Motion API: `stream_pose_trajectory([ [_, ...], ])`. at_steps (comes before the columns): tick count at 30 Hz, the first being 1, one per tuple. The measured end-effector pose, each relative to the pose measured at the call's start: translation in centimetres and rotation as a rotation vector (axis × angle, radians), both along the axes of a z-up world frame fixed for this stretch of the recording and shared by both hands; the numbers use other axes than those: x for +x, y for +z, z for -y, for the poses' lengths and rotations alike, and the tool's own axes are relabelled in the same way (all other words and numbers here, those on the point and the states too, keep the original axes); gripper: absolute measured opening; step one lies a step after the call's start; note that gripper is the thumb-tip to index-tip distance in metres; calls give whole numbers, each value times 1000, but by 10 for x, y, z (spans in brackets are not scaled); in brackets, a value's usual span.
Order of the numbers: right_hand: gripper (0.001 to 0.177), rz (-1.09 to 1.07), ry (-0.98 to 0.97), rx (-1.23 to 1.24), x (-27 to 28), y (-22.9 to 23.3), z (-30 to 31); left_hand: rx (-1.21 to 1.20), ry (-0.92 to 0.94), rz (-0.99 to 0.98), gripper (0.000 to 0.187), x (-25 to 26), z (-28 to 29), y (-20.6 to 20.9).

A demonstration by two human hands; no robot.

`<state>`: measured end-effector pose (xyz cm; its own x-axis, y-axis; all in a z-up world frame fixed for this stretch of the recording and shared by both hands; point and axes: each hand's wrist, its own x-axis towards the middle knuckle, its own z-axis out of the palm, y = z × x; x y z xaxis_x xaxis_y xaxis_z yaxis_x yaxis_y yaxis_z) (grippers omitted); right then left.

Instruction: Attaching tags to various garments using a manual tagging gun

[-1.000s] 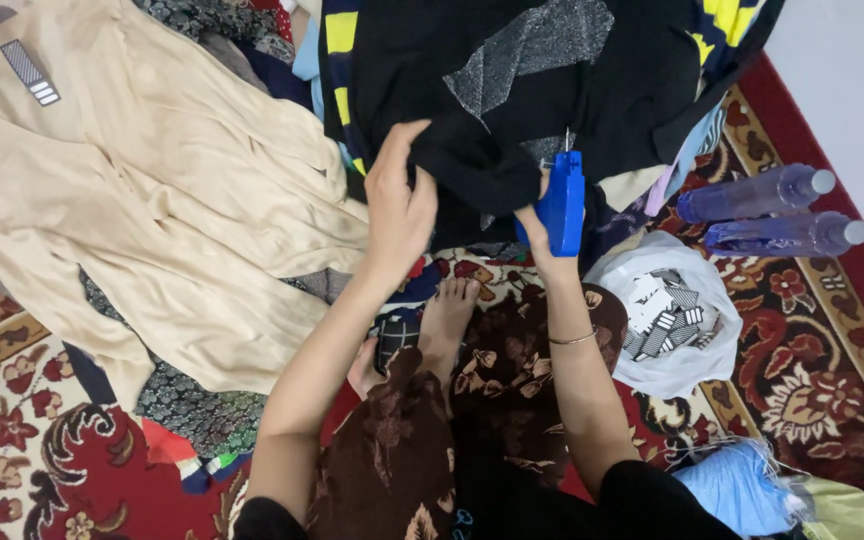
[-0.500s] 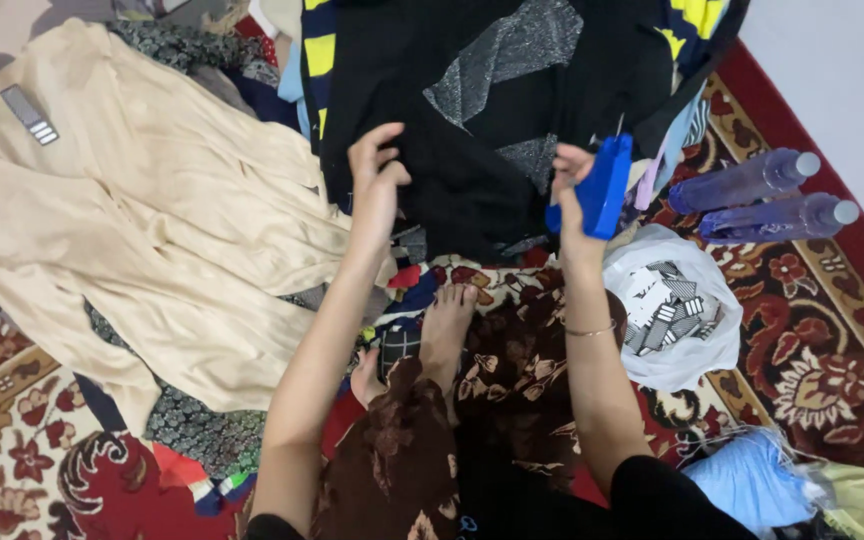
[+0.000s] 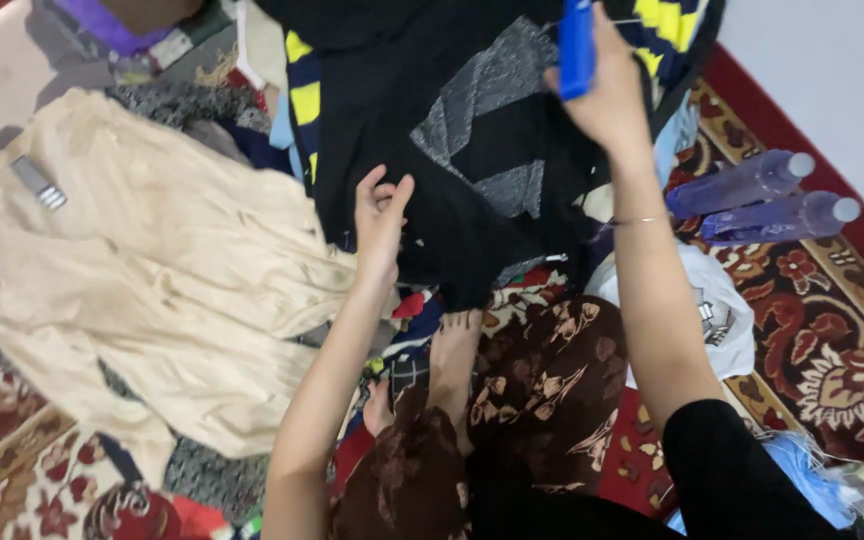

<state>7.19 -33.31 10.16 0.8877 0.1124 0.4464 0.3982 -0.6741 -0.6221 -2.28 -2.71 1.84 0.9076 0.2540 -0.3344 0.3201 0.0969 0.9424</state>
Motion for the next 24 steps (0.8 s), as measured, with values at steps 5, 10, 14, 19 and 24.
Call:
stream_pose_trajectory([
  [5,66,-273,-121,-155,17,-25,0,-49,-50,28,46,4,1,7],
  [10,73,-305,-128,-169,-6,-3,-5,34,-174,163,11,1,-6,20],
  [14,29,-376,-69,53,-47,25,-1,-63,-102,152,6,0,-14,5],
  [19,54,-374,54,288,-110,35,9,-612,18,189,12,0,-21,4],
  [24,49,-316,49,488,-159,11,29,-335,-196,27,93,-11,-27,26],
])
